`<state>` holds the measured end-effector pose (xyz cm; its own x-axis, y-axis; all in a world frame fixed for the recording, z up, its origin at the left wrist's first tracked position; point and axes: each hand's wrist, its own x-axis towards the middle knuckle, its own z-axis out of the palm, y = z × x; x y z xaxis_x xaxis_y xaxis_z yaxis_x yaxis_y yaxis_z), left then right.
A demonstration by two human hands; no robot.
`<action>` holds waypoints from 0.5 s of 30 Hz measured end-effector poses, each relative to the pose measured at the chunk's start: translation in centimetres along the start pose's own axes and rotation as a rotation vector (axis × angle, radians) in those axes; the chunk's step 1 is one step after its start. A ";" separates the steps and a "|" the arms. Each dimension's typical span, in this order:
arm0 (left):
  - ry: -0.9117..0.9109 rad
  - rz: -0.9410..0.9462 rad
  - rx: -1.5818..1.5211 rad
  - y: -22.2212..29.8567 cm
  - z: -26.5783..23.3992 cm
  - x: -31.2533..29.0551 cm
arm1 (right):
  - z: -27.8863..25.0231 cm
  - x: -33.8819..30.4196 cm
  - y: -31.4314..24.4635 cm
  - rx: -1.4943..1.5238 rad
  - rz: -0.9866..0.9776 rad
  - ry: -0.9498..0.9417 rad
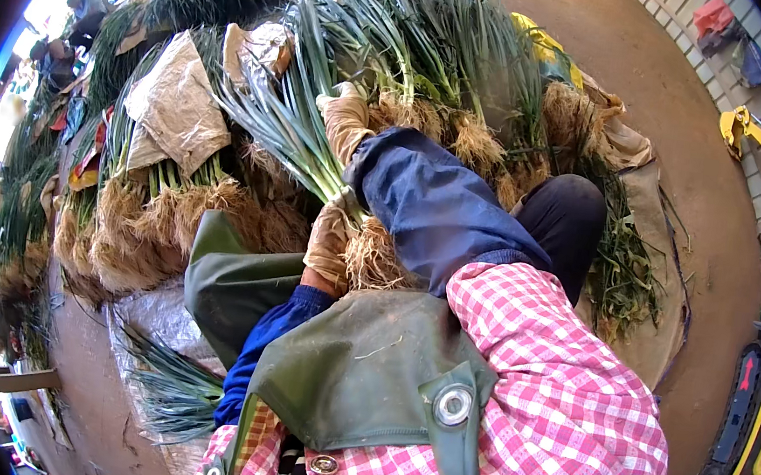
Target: The person sits on the ground and cleans scallions using a small knife to scrape dirt from the roots and peel away outer leaves before placing the cleaned plants in a pile.
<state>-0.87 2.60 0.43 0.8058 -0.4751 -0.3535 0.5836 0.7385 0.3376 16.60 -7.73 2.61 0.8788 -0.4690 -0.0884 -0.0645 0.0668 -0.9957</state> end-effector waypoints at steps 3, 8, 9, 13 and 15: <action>-0.046 0.071 0.183 -0.7 -1.4 2.0 | -0.7 -0.9 0.6 -0.109 -0.059 -0.040; -0.057 -0.010 -0.101 1.6 0.3 -0.3 | -3.8 -7.2 -3.1 0.131 -0.080 -0.443; -0.081 0.001 -0.076 1.9 -0.1 -0.2 | -4.8 -8.8 -4.9 0.036 -0.036 -0.491; -0.038 -0.072 -0.043 1.6 1.9 -0.2 | -12.0 -9.7 -5.3 0.286 0.064 -0.670; -0.082 -0.063 -0.023 1.0 2.4 -0.3 | -15.8 -9.4 -4.8 0.350 0.079 -0.867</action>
<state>-0.29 2.40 2.96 0.7738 -0.5578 -0.3002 0.6315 0.7166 0.2961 1.20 -17.57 7.73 0.9327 0.3589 0.0367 -0.1174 0.3980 -0.9098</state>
